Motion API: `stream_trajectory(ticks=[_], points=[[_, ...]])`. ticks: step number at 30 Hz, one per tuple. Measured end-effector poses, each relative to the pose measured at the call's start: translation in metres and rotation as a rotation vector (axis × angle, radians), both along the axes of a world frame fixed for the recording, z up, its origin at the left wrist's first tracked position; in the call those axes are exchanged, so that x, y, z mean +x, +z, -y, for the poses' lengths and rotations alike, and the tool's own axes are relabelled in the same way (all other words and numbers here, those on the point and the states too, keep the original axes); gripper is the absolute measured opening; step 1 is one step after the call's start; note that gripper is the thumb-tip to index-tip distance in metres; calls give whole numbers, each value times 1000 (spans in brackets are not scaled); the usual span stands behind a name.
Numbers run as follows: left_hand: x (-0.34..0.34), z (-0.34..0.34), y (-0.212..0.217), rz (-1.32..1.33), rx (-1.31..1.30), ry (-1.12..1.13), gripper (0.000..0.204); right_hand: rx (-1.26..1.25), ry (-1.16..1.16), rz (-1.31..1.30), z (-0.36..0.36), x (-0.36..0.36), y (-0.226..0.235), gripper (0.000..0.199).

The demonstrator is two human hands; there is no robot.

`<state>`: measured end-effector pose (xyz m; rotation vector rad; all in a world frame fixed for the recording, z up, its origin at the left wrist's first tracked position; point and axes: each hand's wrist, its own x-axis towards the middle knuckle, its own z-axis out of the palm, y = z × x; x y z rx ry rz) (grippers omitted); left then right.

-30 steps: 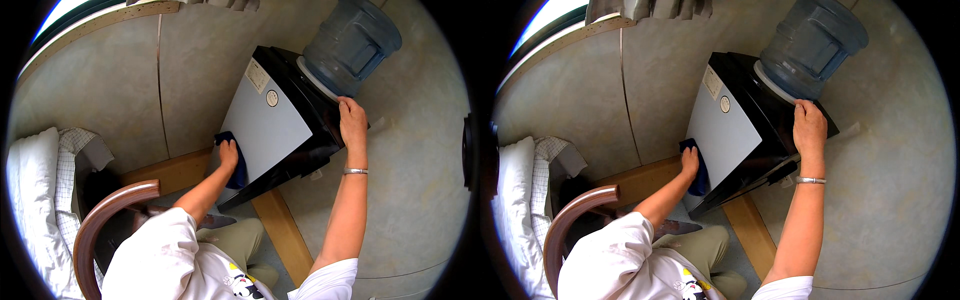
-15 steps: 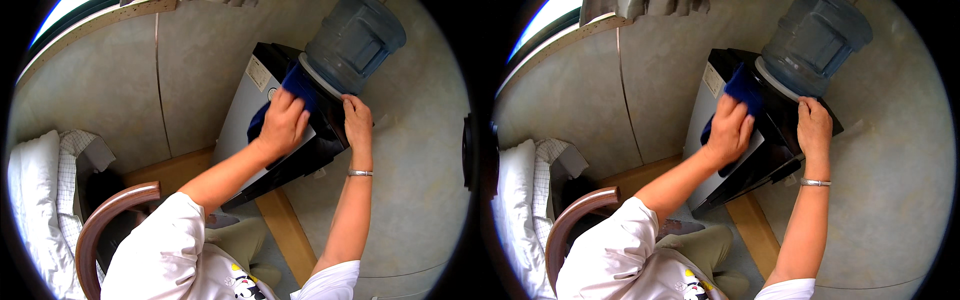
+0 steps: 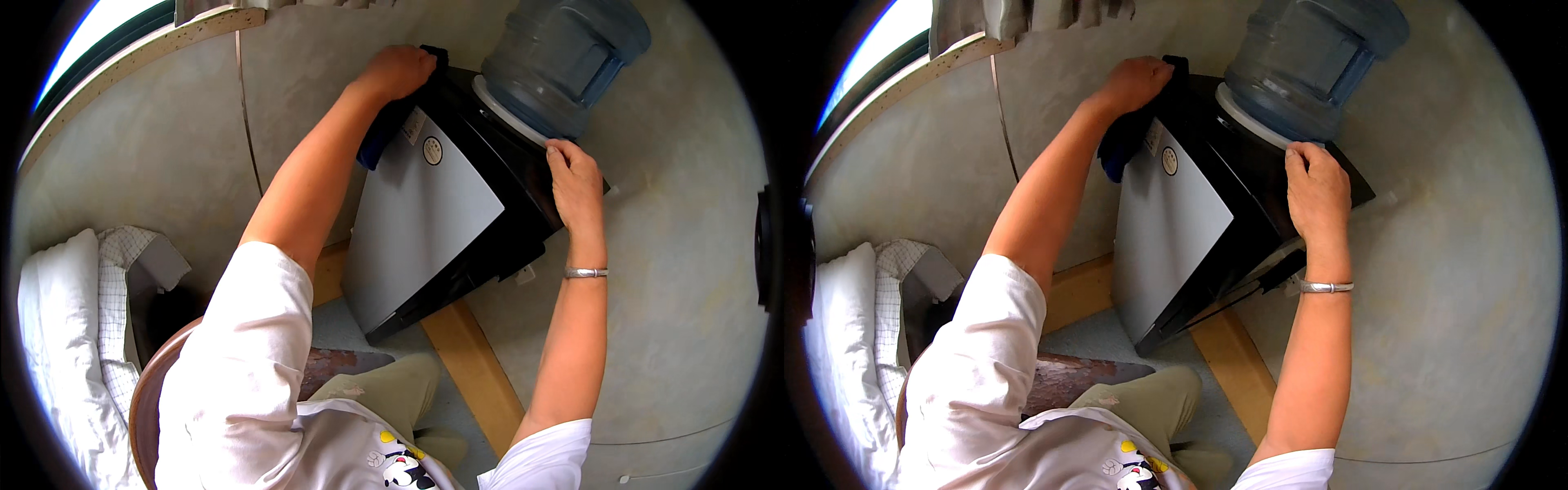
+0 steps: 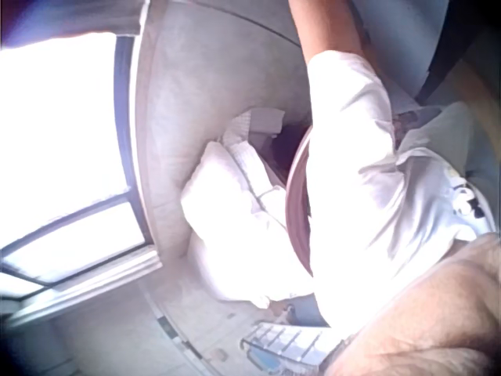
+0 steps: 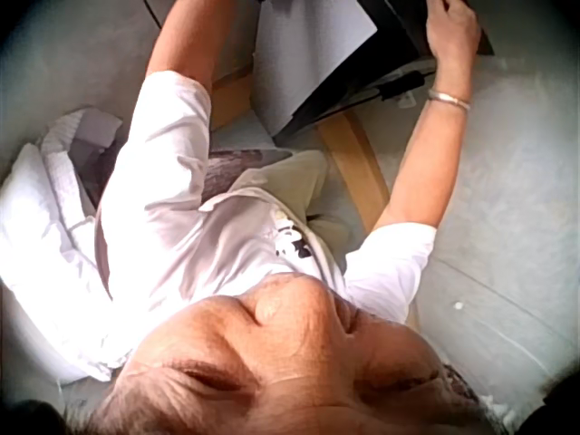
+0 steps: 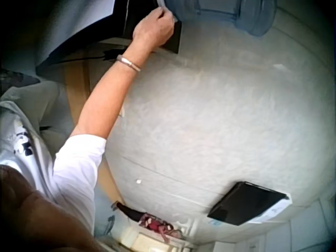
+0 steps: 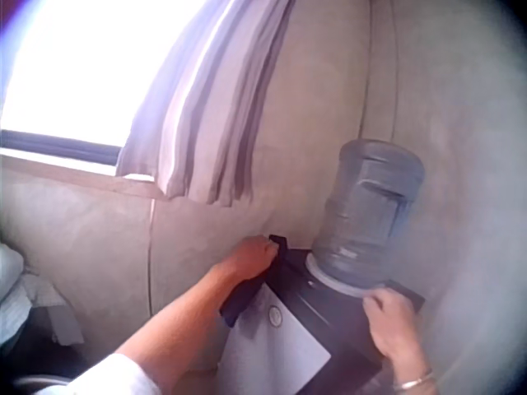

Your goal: The person kneels on the floor and wipes the exterior surfaces of a water dispenser using a blue cloth. They clean the front panel, the side, the top surface, and the area around the water bottle.

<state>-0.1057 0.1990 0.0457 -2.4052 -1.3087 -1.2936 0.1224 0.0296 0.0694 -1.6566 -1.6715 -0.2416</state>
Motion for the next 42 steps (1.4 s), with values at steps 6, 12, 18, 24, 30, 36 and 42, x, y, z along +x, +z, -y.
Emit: stream_trajectory(ticks=[6,12,18,24,30,36,42], points=[[3,-16,-9,25,79,-71,33,14,-4,42,-6,4,-2,28],[32,64,0,-114,132,-252,26,23,-8,65,-9,6,-4,29],[64,143,-4,-90,285,-389,20,68,-8,119,-10,12,-7,27],[57,124,-5,-50,300,-367,22,56,15,69,-9,3,-4,27],[31,52,-15,78,187,-210,28,33,5,14,-10,16,-9,29],[6,-5,-9,19,98,-11,28,29,-14,50,-10,6,-7,27],[31,40,-5,-24,61,-93,29,69,-71,48,-6,9,-9,27]])
